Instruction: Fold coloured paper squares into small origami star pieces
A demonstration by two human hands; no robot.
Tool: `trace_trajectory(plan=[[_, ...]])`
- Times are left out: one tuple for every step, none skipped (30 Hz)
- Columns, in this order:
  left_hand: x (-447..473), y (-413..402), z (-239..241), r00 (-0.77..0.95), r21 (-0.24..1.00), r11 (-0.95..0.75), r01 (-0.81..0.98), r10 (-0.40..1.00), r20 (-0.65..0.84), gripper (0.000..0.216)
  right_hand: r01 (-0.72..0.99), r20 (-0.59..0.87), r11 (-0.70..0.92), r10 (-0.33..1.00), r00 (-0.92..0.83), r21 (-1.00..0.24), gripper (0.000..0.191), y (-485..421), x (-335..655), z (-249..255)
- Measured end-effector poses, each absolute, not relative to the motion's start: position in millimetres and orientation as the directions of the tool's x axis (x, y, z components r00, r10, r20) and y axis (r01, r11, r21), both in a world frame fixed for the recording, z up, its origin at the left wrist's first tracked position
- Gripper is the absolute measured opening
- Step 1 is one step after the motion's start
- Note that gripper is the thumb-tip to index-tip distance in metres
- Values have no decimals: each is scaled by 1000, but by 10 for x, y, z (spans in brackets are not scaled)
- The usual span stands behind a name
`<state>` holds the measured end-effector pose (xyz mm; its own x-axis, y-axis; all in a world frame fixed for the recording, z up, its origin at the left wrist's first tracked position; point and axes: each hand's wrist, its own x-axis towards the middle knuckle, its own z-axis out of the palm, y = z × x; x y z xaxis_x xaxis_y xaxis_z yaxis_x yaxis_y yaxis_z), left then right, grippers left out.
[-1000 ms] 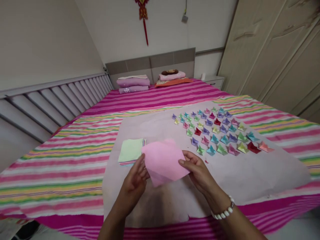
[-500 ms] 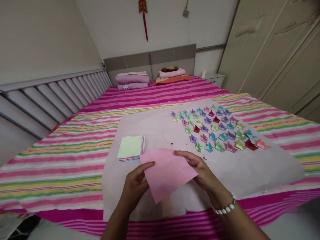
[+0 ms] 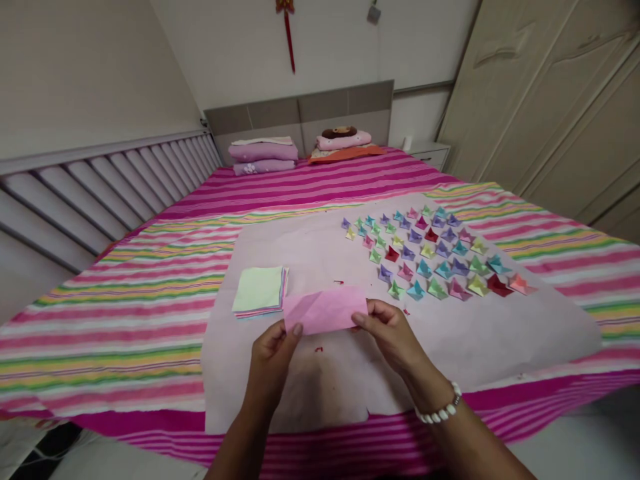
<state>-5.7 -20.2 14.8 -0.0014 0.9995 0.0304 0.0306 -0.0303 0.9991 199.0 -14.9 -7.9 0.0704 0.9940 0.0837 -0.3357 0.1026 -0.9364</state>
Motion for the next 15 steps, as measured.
trace_trajectory(plan=[[-26,-200,136,-10,999,-8,-41,1000,8,28,-374,65,97,993,97,-922,28,-149,1959,-85],[7,-196,126,-19,994,6,-110,1000,-8,30,-410,50,93,992,113,-907,28,-152,1925,-87],[39,-192,120,-34,985,13,-171,999,-19,33,-440,40,89,992,121,-893,26,-158,1892,-85],[68,-187,118,-56,975,14,-221,998,-27,41,-463,32,84,992,120,-882,26,-168,1861,-79],[91,-181,120,-80,966,15,-259,996,-37,53,-477,21,74,993,115,-876,33,-179,1834,-70],[108,-176,124,-109,959,15,-283,993,-48,66,-488,4,59,994,112,-871,48,-192,1814,-60],[117,-170,131,-130,956,20,-294,990,-61,77,-500,-17,41,994,112,-865,63,-205,1799,-49],[121,-164,140,-135,955,29,-296,988,-72,83,-515,-40,25,993,115,-857,74,-216,1790,-39],[121,-159,151,-124,954,42,-296,989,-83,84,-531,-62,8,992,114,-847,77,-226,1786,-31],[122,-154,165,-101,952,55,-302,991,-90,81,-543,-81,-12,991,103,-839,70,-234,1785,-25],[125,-150,181,-70,945,65,-320,993,-92,77,-551,-95,-33,992,85,-834,58,-240,1783,-23],[134,-148,198,-34,933,76,-352,995,-94,71,-555,-104,-51,993,64,-830,45,-245,1778,-23],[150,-149,215,2,914,93,-395,995,-100,66,-555,-110,-68,993,43,-829,35,-250,1769,-24],[173,-153,228,37,890,119,-439,993,-114,61,-554,-114,-78,993,31,-829,30,-255,1754,-27],[201,-160,237,76,865,154,-477,988,-134,57,-556,-117,-82,993,27,-827,28,-262,1733,-29]])
